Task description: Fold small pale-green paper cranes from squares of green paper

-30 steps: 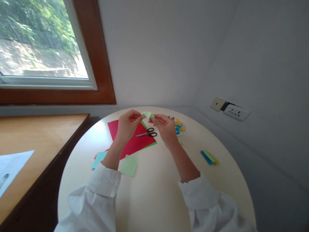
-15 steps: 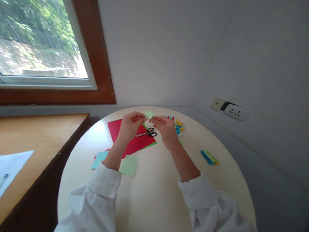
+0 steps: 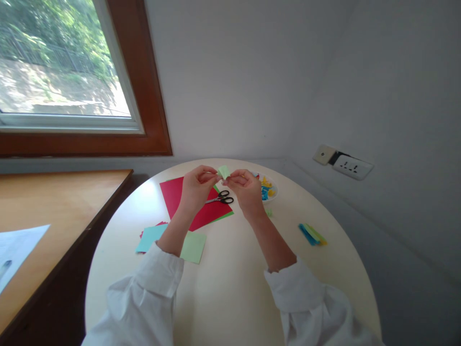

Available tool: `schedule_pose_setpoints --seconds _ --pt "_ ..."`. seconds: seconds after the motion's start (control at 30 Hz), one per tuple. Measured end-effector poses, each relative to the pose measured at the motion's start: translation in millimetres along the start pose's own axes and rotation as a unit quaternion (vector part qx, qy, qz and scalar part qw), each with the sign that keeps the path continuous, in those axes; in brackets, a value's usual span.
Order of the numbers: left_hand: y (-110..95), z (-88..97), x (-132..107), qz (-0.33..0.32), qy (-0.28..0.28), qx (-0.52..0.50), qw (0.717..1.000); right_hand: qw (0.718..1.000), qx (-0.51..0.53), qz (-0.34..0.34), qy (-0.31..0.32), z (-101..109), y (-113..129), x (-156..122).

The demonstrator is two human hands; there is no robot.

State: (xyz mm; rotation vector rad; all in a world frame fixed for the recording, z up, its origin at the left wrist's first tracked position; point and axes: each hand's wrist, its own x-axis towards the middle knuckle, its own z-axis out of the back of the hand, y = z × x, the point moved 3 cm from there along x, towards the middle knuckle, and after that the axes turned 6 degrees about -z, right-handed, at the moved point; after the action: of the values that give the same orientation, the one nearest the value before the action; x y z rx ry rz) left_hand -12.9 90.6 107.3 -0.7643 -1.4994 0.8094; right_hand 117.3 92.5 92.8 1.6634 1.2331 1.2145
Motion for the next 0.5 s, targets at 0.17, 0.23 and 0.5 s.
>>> schedule_pose_setpoints --seconds 0.17,0.23,0.5 --pt "-1.5 -0.1 -0.8 -0.001 0.005 0.019 1.0 1.0 -0.014 0.017 -0.008 1.1 -0.8 0.8" --pt "-0.9 -0.7 -0.8 -0.002 0.011 0.013 1.0 1.0 -0.02 0.022 -0.01 1.9 -1.5 1.3" --pt "-0.2 -2.5 -1.7 -0.011 0.012 0.017 1.0 0.999 -0.014 0.025 -0.017 -0.6 -0.3 -0.8"
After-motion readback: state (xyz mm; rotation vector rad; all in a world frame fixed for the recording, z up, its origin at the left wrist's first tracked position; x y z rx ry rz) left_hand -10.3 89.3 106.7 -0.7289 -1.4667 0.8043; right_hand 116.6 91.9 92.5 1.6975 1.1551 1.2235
